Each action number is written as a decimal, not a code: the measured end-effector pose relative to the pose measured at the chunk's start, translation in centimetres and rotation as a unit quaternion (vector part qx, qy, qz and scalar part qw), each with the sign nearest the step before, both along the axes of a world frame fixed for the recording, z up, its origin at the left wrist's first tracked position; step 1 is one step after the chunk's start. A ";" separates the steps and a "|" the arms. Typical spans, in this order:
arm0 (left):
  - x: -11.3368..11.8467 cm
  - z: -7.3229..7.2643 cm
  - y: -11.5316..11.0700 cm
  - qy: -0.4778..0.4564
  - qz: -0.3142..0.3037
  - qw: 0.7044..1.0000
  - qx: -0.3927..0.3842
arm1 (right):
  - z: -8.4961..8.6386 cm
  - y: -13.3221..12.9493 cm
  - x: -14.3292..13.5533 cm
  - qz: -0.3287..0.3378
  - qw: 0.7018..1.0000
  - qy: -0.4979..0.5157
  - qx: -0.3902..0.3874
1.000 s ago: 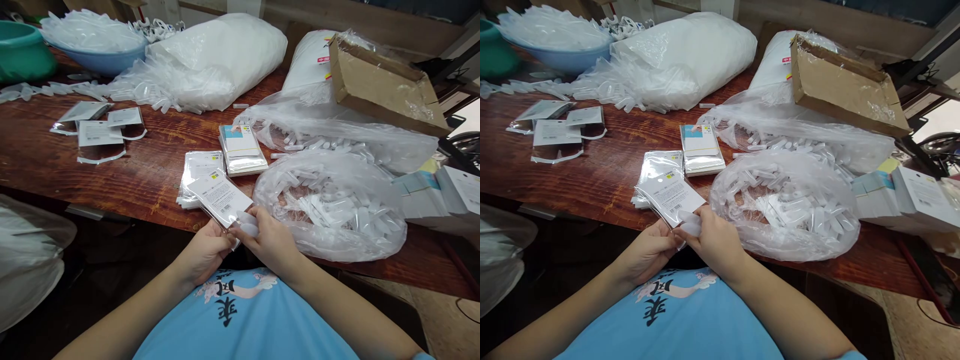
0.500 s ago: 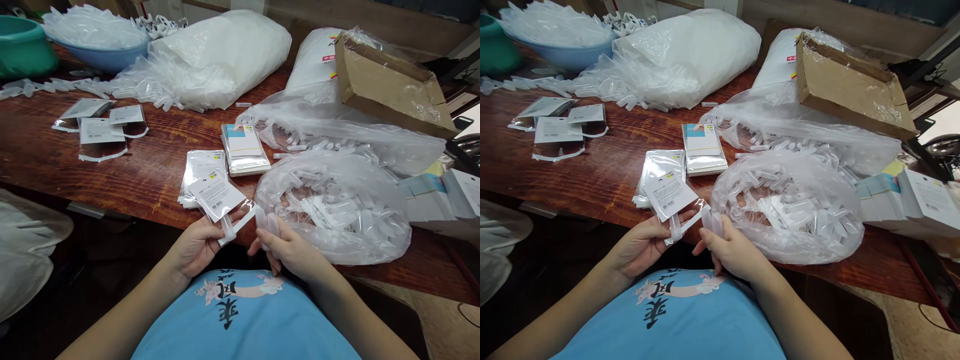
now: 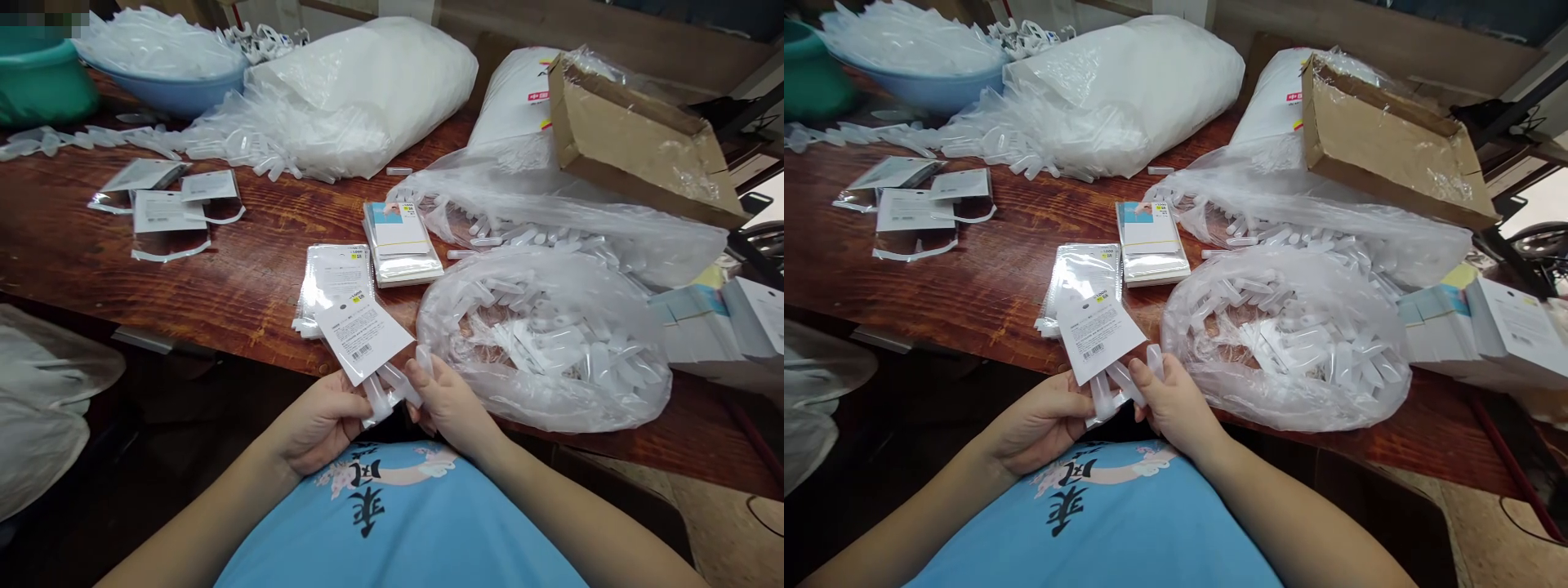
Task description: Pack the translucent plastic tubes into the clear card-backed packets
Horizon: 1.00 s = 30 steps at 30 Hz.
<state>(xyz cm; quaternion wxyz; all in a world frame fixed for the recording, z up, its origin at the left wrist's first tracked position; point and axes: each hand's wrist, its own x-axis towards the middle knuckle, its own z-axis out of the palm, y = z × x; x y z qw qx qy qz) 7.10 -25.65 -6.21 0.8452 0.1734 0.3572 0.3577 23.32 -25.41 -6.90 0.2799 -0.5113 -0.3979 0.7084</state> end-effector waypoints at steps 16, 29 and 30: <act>-0.9 0.6 0.7 -0.065 0.024 0.998 0.007 | 1.7 -0.5 2.2 0.067 0.866 -0.360 0.340; -0.8 0.7 0.7 -0.022 0.003 0.998 -0.054 | 1.6 -0.7 2.4 0.145 0.657 -0.322 0.666; -0.9 0.7 0.7 -0.026 0.004 0.998 -0.056 | 1.6 -0.5 2.6 0.173 0.647 -0.314 0.673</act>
